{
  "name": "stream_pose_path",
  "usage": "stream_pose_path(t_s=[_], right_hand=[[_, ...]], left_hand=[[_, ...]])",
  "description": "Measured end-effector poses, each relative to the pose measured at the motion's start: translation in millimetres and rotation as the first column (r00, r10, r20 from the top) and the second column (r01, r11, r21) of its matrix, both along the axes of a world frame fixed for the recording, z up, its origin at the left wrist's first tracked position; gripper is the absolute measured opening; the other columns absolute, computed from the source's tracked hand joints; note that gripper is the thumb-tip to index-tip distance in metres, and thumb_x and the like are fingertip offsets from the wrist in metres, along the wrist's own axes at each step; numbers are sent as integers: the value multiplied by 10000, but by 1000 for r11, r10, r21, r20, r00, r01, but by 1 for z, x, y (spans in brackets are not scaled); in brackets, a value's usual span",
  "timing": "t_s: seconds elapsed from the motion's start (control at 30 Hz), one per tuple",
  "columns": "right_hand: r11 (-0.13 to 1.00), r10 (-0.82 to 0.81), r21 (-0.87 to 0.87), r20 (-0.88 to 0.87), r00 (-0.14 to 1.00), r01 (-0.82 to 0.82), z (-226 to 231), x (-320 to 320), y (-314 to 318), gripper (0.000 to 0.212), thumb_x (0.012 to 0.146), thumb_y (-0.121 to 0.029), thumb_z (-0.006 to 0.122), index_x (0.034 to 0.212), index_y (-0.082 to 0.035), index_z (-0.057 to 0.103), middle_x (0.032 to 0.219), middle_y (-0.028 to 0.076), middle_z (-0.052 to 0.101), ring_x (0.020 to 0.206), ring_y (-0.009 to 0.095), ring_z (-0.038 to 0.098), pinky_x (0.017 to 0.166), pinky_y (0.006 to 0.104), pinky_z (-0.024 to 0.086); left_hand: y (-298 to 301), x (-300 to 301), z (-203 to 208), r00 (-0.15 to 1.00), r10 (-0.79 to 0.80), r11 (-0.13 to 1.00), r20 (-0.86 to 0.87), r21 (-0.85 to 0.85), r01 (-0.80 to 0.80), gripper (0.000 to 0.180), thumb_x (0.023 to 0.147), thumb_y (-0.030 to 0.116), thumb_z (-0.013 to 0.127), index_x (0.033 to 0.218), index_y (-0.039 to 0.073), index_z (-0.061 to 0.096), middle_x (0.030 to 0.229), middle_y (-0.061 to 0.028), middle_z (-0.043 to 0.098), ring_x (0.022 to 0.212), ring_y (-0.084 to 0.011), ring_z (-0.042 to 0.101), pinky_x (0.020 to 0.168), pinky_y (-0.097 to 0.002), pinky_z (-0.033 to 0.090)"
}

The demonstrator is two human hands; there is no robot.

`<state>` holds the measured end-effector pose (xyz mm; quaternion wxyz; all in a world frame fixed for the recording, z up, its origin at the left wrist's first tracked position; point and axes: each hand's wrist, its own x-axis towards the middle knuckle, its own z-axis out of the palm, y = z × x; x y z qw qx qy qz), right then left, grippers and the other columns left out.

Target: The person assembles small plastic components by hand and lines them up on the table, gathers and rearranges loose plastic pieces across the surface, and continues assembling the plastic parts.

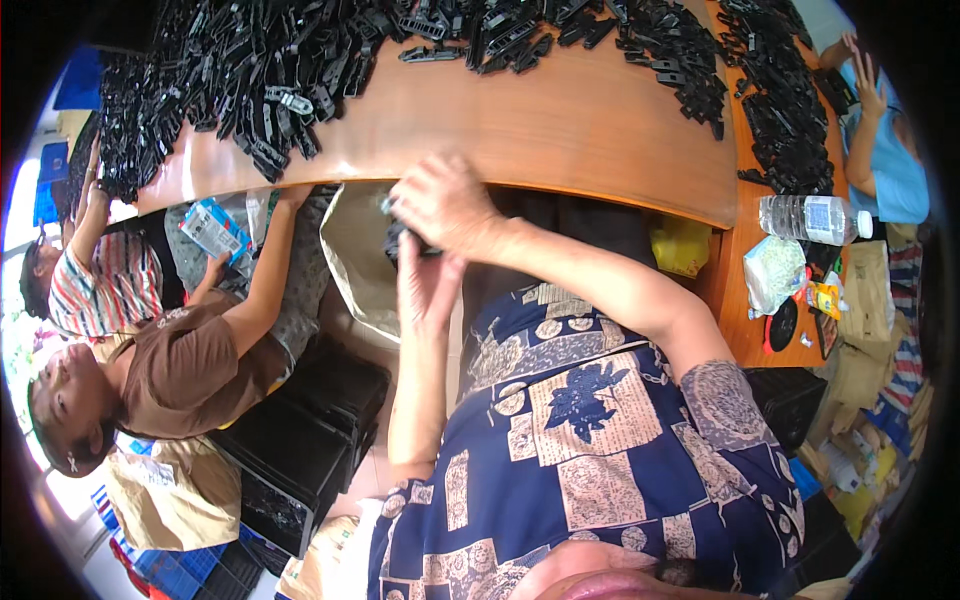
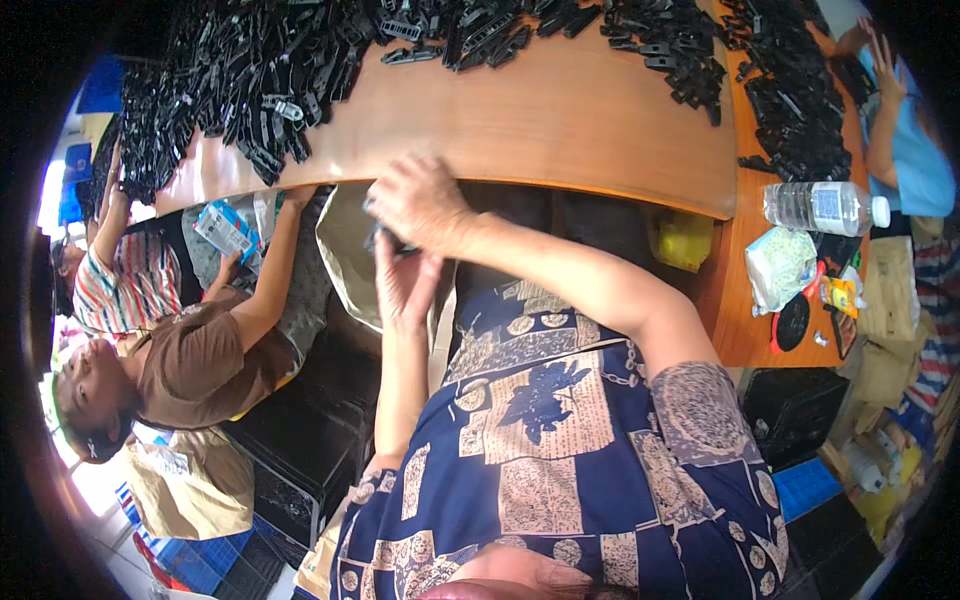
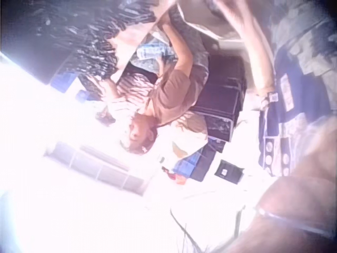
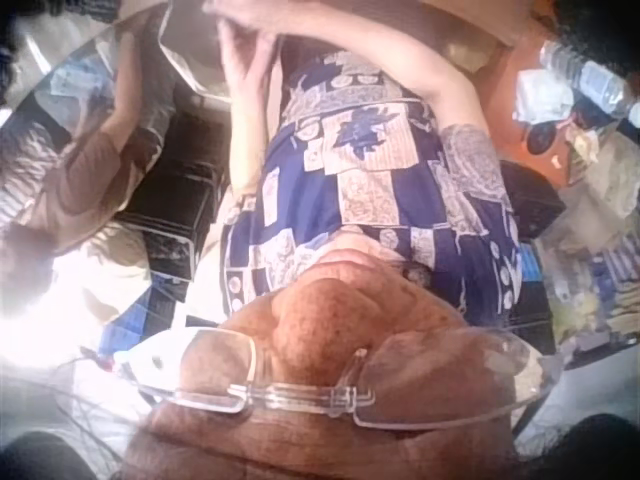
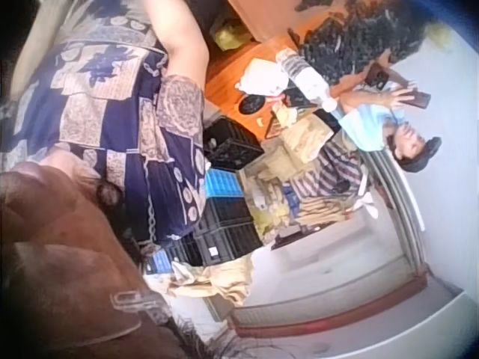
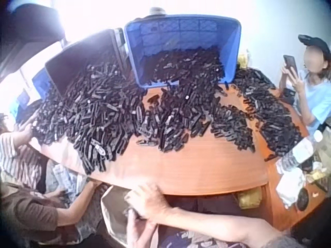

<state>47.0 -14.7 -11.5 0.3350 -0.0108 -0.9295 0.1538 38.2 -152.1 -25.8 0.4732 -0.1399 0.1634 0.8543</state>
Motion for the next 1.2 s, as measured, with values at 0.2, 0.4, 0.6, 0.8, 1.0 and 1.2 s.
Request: stream_pose_path(t_s=[0.2,0.4,0.6,0.8,1.0,1.2], right_hand=[[943,263,-223,54,963,-245,12,-1,-17,246,851,-230,710,1039,-100,619,1043,64,573,1040,249,569,907,429,443],[905,-57,-418,57,997,76,47,100,72,193,867,-83,693,1055,-71,653,1053,101,600,957,275,626,829,402,511],[724,-570,-404,105,815,559,38,194,157,223,887,-14,653,1107,-42,634,1090,143,601,999,360,618,849,423,520],[750,-637,-77,185,749,657,50,217,209,304,899,-8,598,1193,-79,627,1160,110,580,1051,350,589,869,441,509],[810,-564,394,318,762,434,58,202,248,226,855,-24,591,1068,-97,607,1043,81,533,1010,263,584,889,413,513],[886,-455,319,459,763,336,65,196,260,170,905,-157,666,1052,-100,603,1052,83,561,1072,275,584,883,429,502]], left_hand=[[-79,-31,-32,994,31,931,-105,-360,-67,564,977,380,661,1406,57,486,1494,-165,451,1326,-356,479,1090,-511,447],[-49,-24,-20,572,-484,460,-662,-749,-478,704,988,204,641,1556,81,245,1527,-220,370,1365,-341,452,1091,-471,413],[86,-52,56,-332,-635,702,-698,-342,-624,378,919,51,664,1284,11,571,1234,-202,587,1185,-345,571,993,-427,473],[186,-95,69,-697,-639,767,-326,-207,-607,385,864,26,604,1247,69,595,1140,-160,618,1060,-374,556,939,-470,459],[178,-97,49,-468,-654,752,-595,-440,-491,339,863,8,603,1192,89,616,1091,-178,645,983,-399,652,830,-463,528],[132,-85,46,-202,-722,677,-661,-616,-402,297,924,-23,630,1217,28,619,995,-38,700,909,-113,650,818,-277,525]])
